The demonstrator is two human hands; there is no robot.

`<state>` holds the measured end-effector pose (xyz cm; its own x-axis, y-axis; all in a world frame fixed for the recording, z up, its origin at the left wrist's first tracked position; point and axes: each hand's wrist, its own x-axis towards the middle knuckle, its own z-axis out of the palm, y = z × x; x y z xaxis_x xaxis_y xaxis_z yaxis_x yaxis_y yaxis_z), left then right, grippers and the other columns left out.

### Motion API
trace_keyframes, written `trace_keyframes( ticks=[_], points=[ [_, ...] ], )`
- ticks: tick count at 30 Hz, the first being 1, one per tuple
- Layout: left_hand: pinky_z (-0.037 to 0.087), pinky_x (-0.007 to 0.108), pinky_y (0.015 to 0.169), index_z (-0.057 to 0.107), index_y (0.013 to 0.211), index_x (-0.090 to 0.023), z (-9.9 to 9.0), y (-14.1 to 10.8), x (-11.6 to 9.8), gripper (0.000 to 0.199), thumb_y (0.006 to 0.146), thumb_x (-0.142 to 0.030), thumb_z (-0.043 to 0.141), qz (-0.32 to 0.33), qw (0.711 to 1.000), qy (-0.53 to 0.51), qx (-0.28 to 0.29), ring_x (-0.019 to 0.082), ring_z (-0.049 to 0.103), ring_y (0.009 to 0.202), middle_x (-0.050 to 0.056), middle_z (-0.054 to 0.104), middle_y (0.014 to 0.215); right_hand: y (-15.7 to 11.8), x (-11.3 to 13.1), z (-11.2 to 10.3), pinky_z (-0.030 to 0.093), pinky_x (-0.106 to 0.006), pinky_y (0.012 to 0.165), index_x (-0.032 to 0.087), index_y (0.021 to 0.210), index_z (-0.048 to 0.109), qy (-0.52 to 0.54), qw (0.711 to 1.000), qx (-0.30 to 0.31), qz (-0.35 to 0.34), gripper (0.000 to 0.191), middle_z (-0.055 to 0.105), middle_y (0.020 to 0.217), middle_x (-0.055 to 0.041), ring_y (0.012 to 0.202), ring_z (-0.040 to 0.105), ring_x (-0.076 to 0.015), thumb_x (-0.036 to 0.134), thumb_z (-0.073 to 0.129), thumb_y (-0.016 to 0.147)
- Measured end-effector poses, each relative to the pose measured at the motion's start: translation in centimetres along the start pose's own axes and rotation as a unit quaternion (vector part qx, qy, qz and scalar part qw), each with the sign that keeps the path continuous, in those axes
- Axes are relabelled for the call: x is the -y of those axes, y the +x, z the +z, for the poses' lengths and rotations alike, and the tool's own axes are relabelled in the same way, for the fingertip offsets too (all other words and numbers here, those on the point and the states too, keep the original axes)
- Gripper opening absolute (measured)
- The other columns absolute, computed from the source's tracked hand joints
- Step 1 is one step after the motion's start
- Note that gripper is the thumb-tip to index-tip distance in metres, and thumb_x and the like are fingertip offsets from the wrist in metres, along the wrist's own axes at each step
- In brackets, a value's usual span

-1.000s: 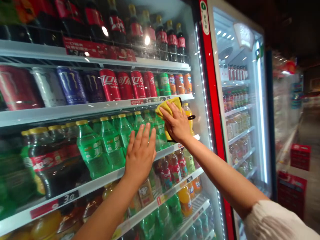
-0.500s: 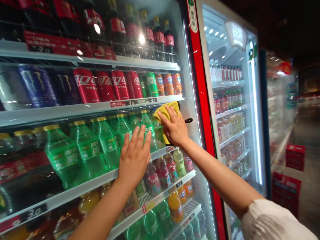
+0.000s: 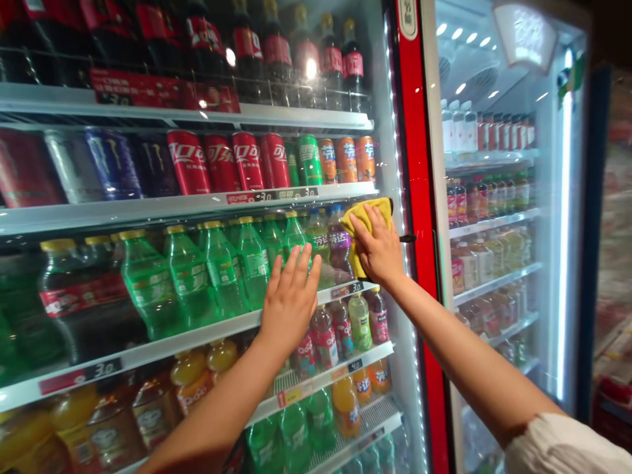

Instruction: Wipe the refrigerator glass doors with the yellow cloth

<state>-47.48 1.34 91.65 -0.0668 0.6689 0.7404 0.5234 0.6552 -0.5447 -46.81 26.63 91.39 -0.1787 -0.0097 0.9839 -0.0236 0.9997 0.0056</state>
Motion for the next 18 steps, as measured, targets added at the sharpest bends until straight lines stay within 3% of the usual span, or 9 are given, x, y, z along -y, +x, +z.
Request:
trace_keyframes(
  ticks=[2,5,8,11,14,16,18],
  points=[
    [0.017,0.055,0.130,0.024,0.162,-0.019,0.2,0.1,-0.6,0.076,0.094,-0.018,0.058,-0.007,1.000,0.004,0.003,0.030,0.019,0.159,0.014,0.023,0.171,-0.3,-1.6,0.0,0.029,-0.063,0.121,0.037,0.164,0.022,0.003,0.999,-0.019,0.040,0.075,0.025,0.171,-0.0058,0.156,0.027,-0.0329,0.021,0.050,0.096],
    [0.017,0.055,0.130,0.023,0.162,-0.020,0.7,-0.2,-1.6,0.078,0.093,-0.018,0.059,-0.009,1.000,0.016,-0.001,0.030,0.019,0.159,0.014,0.024,0.171,-3.3,-2.5,0.2,0.032,-0.067,0.118,0.034,0.165,0.018,-0.004,0.996,-0.026,0.083,0.078,0.021,0.172,-0.0101,0.156,0.026,-0.0369,0.019,0.049,0.095],
    [0.018,0.055,0.130,0.026,0.162,-0.020,1.3,0.1,-2.6,0.076,0.093,-0.019,0.059,-0.002,1.000,0.026,0.000,0.030,0.021,0.158,0.013,0.025,0.170,-5.1,-2.1,0.3,0.028,-0.064,0.121,0.031,0.163,0.028,-0.011,0.999,0.013,0.028,0.073,0.022,0.172,-0.0115,0.157,0.024,-0.0356,0.017,0.050,0.095],
    [0.017,0.054,0.130,0.029,0.160,-0.020,1.9,1.4,-3.7,0.075,0.093,-0.021,0.061,0.008,1.000,0.028,0.002,0.030,0.020,0.159,0.013,0.025,0.171,-3.1,-2.7,-0.4,0.026,-0.059,0.124,0.033,0.158,0.039,-0.013,0.999,0.037,-0.030,0.061,0.029,0.170,-0.0081,0.157,0.025,-0.0294,0.018,0.047,0.099],
    [0.014,0.054,0.131,0.029,0.161,-0.021,2.4,3.1,-4.8,0.075,0.093,-0.023,0.061,0.013,1.000,0.021,0.002,0.029,0.015,0.160,0.013,0.021,0.172,-0.4,-5.0,-1.4,0.025,-0.055,0.125,0.035,0.155,0.044,-0.022,0.998,0.034,-0.044,0.057,0.034,0.168,-0.0062,0.156,0.029,-0.0259,0.018,0.045,0.101],
    [0.013,0.054,0.131,0.028,0.162,-0.023,2.7,4.0,-5.5,0.075,0.094,-0.023,0.061,0.011,1.000,0.015,0.001,0.028,0.013,0.160,0.012,0.018,0.172,-0.5,-6.8,-1.8,0.025,-0.055,0.125,0.033,0.155,0.045,-0.032,0.998,0.032,-0.038,0.058,0.035,0.168,-0.0071,0.156,0.030,-0.0260,0.016,0.045,0.100],
    [0.013,0.054,0.131,0.027,0.162,-0.025,2.9,4.3,-6.2,0.077,0.094,-0.023,0.061,0.009,1.000,0.008,-0.002,0.028,0.013,0.160,0.011,0.016,0.172,-2.4,-8.3,-1.8,0.027,-0.057,0.124,0.030,0.155,0.045,-0.041,0.999,0.030,-0.014,0.059,0.037,0.167,-0.0091,0.155,0.031,-0.0273,0.012,0.045,0.098]
  ],
)
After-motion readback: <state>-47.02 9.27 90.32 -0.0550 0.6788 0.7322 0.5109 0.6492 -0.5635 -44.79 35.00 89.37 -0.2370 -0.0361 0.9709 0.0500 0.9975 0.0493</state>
